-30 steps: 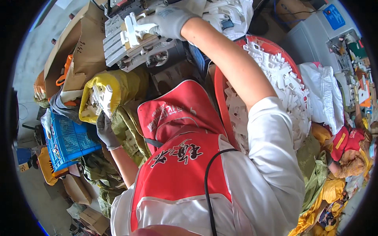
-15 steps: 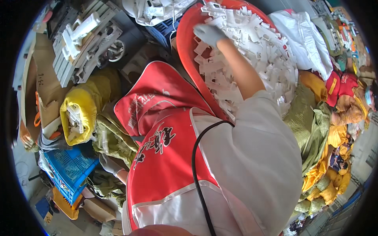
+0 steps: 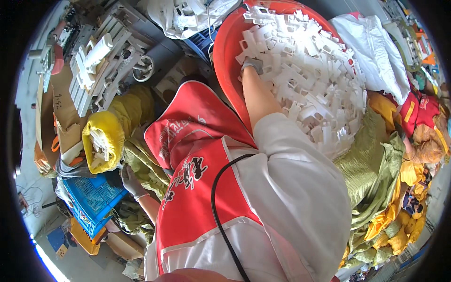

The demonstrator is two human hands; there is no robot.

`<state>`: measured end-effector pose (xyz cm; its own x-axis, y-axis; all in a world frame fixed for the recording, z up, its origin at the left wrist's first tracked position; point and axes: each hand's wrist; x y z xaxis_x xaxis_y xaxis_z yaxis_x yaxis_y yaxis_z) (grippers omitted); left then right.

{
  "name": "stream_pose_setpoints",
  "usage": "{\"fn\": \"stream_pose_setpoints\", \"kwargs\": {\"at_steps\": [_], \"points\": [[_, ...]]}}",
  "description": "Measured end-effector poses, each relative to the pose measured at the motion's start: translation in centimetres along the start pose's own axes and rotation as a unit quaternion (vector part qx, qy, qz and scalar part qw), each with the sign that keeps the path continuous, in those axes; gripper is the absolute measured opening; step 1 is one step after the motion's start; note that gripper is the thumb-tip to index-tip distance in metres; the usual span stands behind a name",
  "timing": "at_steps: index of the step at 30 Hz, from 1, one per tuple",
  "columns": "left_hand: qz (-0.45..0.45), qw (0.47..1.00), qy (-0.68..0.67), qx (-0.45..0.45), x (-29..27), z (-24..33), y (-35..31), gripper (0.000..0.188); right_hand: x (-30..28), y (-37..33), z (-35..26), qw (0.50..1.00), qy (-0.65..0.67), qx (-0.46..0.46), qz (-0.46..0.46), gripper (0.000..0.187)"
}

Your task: The person is picking white plastic parts from a red bin and feeding them into an assembly machine.

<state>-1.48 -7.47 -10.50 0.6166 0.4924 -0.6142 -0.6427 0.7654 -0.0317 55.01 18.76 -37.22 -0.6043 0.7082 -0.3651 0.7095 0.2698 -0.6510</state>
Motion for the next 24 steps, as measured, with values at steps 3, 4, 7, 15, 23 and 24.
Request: {"fn": "stream_pose_setpoints", "kwargs": {"at_steps": [3, 4, 7, 15, 23, 24], "points": [[-0.009, 1.000, -0.010, -0.004, 0.1, 0.9, -0.4, 0.025, 1.4, 0.5, -0.8, 0.969, 0.047, 0.234, 0.057, 0.029], [-0.014, 1.000, -0.003, -0.005, 0.3, 1.2, -0.3, 0.025, 1.4, 0.7, -1.0, 0.956, 0.059, 0.280, 0.069, 0.025], [-0.010, 1.000, 0.011, -0.002, -0.2, 1.0, -0.3, 0.025, -0.2, -0.9, 0.0, 0.997, 0.068, 0.015, 0.027, 0.033], [0.000, 0.991, 0.107, 0.075, 1.2, 4.7, 1.0, 0.023, -10.6, -2.4, 0.9, 0.954, 0.006, -0.289, -0.080, 0.041], [0.071, 0.968, 0.042, 0.239, 2.3, 14.9, 3.6, 0.020, -13.6, -10.5, 0.6, 0.911, 0.087, -0.318, -0.249, 0.043], [0.070, 0.963, 0.009, 0.259, 2.6, 16.4, 4.1, 0.020, -13.2, -11.2, 0.3, 0.895, 0.091, -0.340, -0.273, 0.044]]}}
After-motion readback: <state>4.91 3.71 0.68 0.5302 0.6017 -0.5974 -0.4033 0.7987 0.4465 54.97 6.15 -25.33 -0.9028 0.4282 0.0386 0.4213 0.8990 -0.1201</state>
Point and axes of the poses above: each hand's wrist, its own y-axis towards the middle knuckle, its own x-axis out of the palm, z = x × y, and after that the axes turned 3 degrees about y, right-handed
